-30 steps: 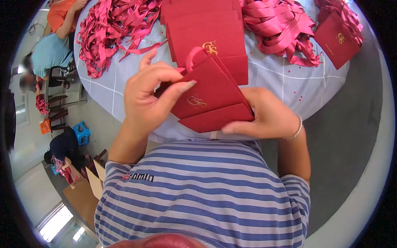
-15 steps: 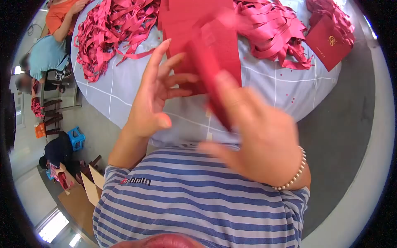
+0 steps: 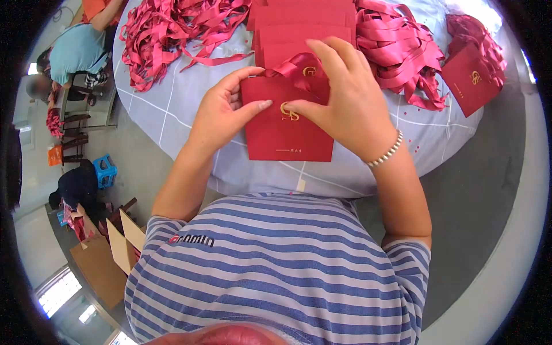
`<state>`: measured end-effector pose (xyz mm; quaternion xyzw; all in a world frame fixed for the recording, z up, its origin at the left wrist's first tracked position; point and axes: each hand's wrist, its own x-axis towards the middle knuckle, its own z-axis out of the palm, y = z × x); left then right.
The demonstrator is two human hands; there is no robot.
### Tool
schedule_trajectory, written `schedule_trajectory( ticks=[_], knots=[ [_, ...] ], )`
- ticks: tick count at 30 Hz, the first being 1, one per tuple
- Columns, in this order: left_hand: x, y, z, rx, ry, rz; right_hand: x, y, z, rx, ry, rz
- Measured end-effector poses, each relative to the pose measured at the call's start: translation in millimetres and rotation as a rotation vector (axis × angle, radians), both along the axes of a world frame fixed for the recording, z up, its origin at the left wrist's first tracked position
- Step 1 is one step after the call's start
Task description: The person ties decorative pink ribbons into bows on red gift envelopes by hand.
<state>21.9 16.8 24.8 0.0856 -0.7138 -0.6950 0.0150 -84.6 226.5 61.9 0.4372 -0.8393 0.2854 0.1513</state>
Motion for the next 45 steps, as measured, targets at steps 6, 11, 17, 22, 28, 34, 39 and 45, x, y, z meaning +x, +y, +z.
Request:
schedule_trajectory(
  ticks=[6, 11, 17, 22, 28, 34, 39, 45],
  knots=[
    [-3, 4, -2, -0.320, -0.035, 0.012, -24, -14, -15, -0.041, -0.477, 0.104],
    [-6, 2, 10, -0.519, 0.009, -0.098, -26, -10, -12, -0.285, -0.514, 0.193],
    [-5, 4, 10, -0.584, 0.000, -0.144, -24, -6, -19, -0.502, -0.951, 0.134],
    [1, 8, 7, -0.534, 0.016, -0.189, -33, 2, -28, -0.526, -1.305, 0.051],
    [1, 8, 7, -0.565, 0.044, -0.211, -41, -5, -34, -0.737, -1.539, -0.055],
    [9, 14, 14, -0.760, -0.009, -0.188, -47, 26, -22, -0.505, -0.126, -0.178],
    [11, 14, 12, -1.040, 0.396, -0.100, -53, 94, -17, -0.227, -0.172, -0.179],
    [7, 17, 6, -0.915, 0.450, -0.133, -47, 95, -40, 0.114, 0.183, -0.203]
  ],
)
